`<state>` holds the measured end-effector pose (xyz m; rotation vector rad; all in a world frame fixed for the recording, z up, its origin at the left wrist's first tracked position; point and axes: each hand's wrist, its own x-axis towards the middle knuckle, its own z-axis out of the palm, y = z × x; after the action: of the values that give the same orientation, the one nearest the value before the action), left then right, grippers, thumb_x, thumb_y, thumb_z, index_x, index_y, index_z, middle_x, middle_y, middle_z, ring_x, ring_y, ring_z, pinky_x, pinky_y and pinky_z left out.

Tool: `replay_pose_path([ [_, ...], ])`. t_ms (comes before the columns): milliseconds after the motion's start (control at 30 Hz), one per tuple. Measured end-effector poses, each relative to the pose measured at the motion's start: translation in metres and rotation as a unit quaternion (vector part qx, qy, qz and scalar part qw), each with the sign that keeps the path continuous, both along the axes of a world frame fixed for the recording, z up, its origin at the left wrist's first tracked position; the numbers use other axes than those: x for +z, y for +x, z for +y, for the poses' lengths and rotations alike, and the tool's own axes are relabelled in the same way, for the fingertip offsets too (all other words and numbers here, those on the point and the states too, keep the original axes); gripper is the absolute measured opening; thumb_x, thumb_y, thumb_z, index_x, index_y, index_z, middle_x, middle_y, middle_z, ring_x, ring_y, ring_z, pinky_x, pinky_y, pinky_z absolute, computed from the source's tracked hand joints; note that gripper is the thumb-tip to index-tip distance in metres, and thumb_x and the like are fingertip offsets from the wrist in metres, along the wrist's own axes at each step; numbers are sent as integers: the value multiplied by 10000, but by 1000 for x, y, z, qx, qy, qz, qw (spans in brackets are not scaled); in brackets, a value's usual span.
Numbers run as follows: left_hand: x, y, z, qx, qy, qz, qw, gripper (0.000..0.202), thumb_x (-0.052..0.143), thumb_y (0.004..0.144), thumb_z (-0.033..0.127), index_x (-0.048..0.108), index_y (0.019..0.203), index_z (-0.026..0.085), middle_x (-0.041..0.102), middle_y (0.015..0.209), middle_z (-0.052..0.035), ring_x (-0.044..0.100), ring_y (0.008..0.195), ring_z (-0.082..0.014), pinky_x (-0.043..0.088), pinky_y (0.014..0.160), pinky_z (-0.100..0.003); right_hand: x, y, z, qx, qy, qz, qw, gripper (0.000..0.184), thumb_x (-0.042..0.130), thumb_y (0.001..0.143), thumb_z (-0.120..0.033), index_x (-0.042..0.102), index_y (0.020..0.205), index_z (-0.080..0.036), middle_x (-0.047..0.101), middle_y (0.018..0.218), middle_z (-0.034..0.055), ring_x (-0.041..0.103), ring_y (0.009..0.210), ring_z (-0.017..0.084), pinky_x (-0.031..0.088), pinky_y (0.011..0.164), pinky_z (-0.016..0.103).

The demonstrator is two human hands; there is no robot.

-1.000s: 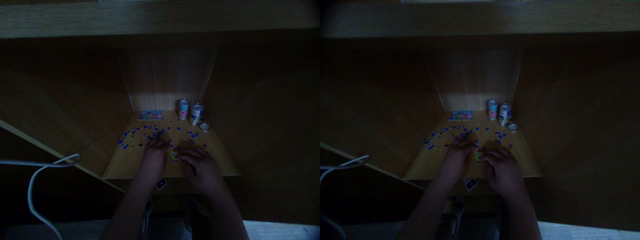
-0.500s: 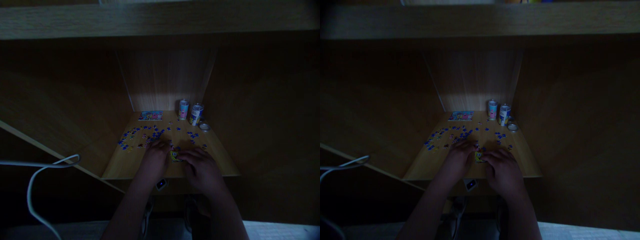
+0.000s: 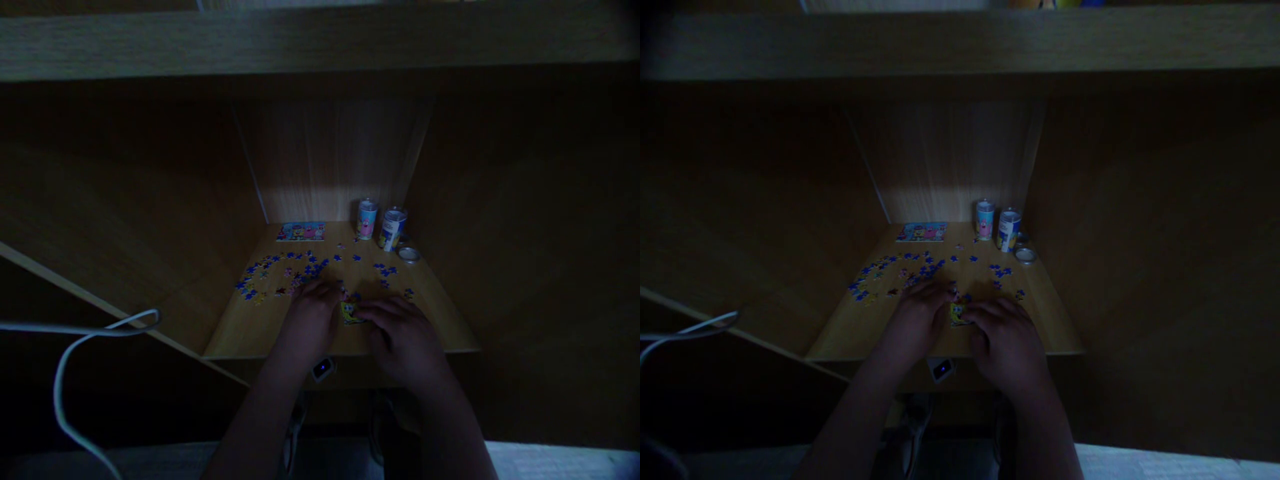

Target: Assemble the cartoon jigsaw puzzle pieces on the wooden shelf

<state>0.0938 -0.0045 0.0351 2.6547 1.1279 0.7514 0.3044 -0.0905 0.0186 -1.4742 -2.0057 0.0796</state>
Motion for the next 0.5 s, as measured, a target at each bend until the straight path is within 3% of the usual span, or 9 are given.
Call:
replay_pose_path([
  [333,1,-1,-3,3,35,-5,999,333,652,1013,14,816,1206,231,821,1288,-81,729,1227,-293,582,1125,-512,-1,0,0,-6,6,-7,1000,438,647,930,-93,821,1253,-332,835,1330,9,752,1189,278,596,1108,501],
  [500,15,4,-34,-87,80,0,993,255,670,1043,99,786,1222,240,819,1195,-70,733,1145,-283,606,1047,-482,-2,1,1,-3,-1,-5,1000,429,640,940,-102,820,1267,-315,834,1312,35,744,1203,291,586,1122,506],
])
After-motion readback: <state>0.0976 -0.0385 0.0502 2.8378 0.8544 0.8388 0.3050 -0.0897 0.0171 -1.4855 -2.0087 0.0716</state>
